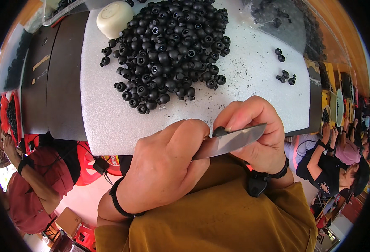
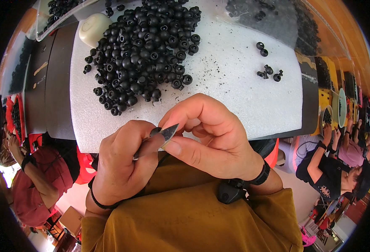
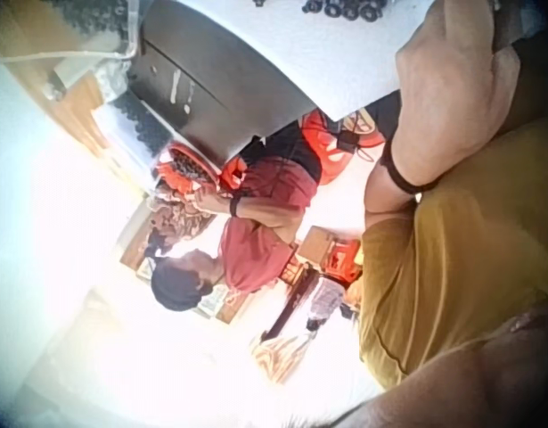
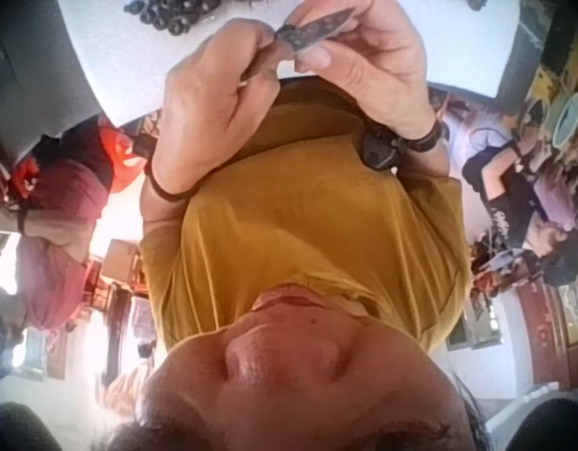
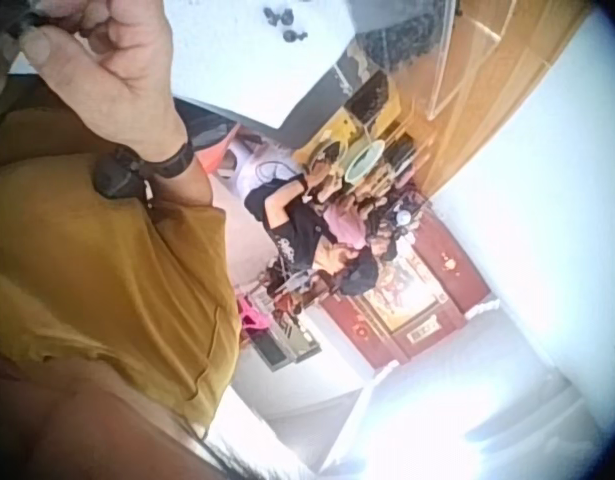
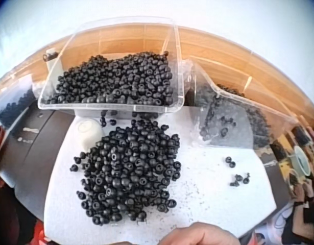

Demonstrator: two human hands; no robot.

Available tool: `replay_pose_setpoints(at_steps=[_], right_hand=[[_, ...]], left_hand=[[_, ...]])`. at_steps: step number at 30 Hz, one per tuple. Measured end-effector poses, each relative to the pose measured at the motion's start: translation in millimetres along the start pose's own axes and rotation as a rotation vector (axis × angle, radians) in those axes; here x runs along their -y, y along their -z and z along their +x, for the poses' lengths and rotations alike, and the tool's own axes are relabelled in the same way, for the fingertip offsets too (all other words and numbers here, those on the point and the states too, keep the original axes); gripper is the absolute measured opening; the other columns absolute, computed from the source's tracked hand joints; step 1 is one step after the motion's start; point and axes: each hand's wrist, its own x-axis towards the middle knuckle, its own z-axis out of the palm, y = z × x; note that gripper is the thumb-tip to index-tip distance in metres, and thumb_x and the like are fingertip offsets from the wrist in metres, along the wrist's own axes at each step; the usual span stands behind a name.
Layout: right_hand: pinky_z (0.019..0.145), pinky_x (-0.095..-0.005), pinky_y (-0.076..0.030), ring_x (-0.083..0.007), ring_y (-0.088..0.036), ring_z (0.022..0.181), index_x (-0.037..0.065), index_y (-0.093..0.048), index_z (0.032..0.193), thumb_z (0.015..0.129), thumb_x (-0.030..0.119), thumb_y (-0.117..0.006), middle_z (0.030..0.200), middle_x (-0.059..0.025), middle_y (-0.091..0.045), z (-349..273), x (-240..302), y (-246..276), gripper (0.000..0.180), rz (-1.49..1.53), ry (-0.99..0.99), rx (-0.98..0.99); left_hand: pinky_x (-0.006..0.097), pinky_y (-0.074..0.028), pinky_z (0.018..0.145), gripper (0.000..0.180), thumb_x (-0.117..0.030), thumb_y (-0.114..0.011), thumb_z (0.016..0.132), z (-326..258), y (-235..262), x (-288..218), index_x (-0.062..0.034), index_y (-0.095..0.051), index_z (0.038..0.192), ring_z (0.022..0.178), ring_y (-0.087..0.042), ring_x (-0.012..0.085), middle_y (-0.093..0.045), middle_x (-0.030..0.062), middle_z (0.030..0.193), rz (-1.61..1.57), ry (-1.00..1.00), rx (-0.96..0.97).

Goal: Trimming excess flash material from small black plastic or rubber components using a handheld knife.

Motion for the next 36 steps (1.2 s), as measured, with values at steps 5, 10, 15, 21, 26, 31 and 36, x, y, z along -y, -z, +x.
replay_pose_setpoints(at_steps=[5, 10, 15, 21, 26, 31, 36], right_hand=[[0.071, -0.0233, -0.044, -0.0118, -0.056, 0.079, 0.004, -0.049, 0.100, 0.081, 0.006, -0.070, 0.096, -0.0160, -0.059, -0.2, -1.7, -6.5, 0.029, -0.076, -0.009, -0.080], [0.079, -0.0251, -0.044, -0.0126, -0.056, 0.090, 0.001, -0.049, 0.106, 0.081, -0.002, -0.067, 0.100, -0.0111, -0.058, -1.7, -3.9, -0.9, 0.031, -0.179, 0.100, 0.006], [0.083, -0.0272, -0.044, -0.0149, -0.057, 0.095, 0.001, -0.052, 0.105, 0.080, -0.004, -0.068, 0.102, -0.0099, -0.058, -3.0, -5.6, -6.2, 0.030, -0.074, 0.096, -0.004], [0.079, -0.0301, -0.047, -0.0185, -0.060, 0.090, -0.001, -0.054, 0.101, 0.077, -0.006, -0.069, 0.097, -0.0127, -0.060, 0.5, 8.9, -2.8, 0.029, -0.089, 0.197, 0.308], [0.079, -0.0286, -0.046, -0.0173, -0.059, 0.088, -0.002, -0.052, 0.102, 0.080, -0.006, -0.066, 0.094, -0.0113, -0.061, 1.4, 1.7, -1.5, 0.027, -0.029, 0.178, 0.038], [0.074, -0.0258, -0.043, -0.0134, -0.056, 0.083, -0.001, -0.053, 0.102, 0.080, -0.005, -0.067, 0.094, -0.0091, -0.060, 1.3, -1.3, 1.2, 0.026, -0.099, 0.168, 0.031], [0.070, -0.0231, -0.041, -0.0098, -0.053, 0.077, 0.001, -0.055, 0.100, 0.079, -0.001, -0.069, 0.092, -0.0055, -0.060, -0.1, -3.4, -1.4, 0.025, -0.146, 0.112, -0.007]], left_hand=[[0.031, -0.045, 0.054, 0.013, 0.006, -0.055, 0.078, -0.9, -0.6, 1.9, 0.0010, -0.053, 0.089, 0.058, -0.058, 0.0273, -0.058, 0.0138, 0.071, 0.047, -0.020, 0.019], [0.040, -0.046, 0.051, 0.025, -0.003, -0.067, 0.073, -1.2, -1.4, 2.8, -0.0027, -0.049, 0.090, 0.062, -0.059, 0.0317, -0.056, 0.0124, 0.072, 0.103, -0.027, 0.042], [0.040, -0.047, 0.053, 0.019, -0.003, -0.063, 0.078, -2.4, -6.0, -0.7, -0.0020, -0.050, 0.091, 0.063, -0.060, 0.0331, -0.057, 0.0136, 0.072, 0.108, 0.032, 0.022], [0.033, -0.048, 0.063, 0.008, 0.002, -0.052, 0.085, 1.6, -3.3, 5.2, 0.0024, -0.052, 0.094, 0.069, -0.061, 0.0285, -0.059, 0.0159, 0.076, 0.078, 0.242, 0.080], [0.030, -0.043, 0.054, 0.007, -0.003, -0.055, 0.089, 0.5, 4.4, 5.6, -0.0008, -0.051, 0.093, 0.059, -0.054, 0.0193, -0.056, 0.0107, 0.074, -0.259, 0.172, 0.033], [0.024, -0.039, 0.054, 0.009, -0.009, -0.055, 0.092, -0.3, 12.8, 3.0, -0.0006, -0.054, 0.091, 0.064, -0.044, 0.0067, -0.051, 0.0020, 0.073, -0.498, 0.145, 0.078], [0.023, -0.038, 0.056, 0.014, -0.015, -0.056, 0.093, -0.1, 19.4, -1.2, -0.0016, -0.054, 0.090, 0.066, -0.041, 0.0049, -0.050, 0.0009, 0.073, -0.674, 0.281, 0.178]])
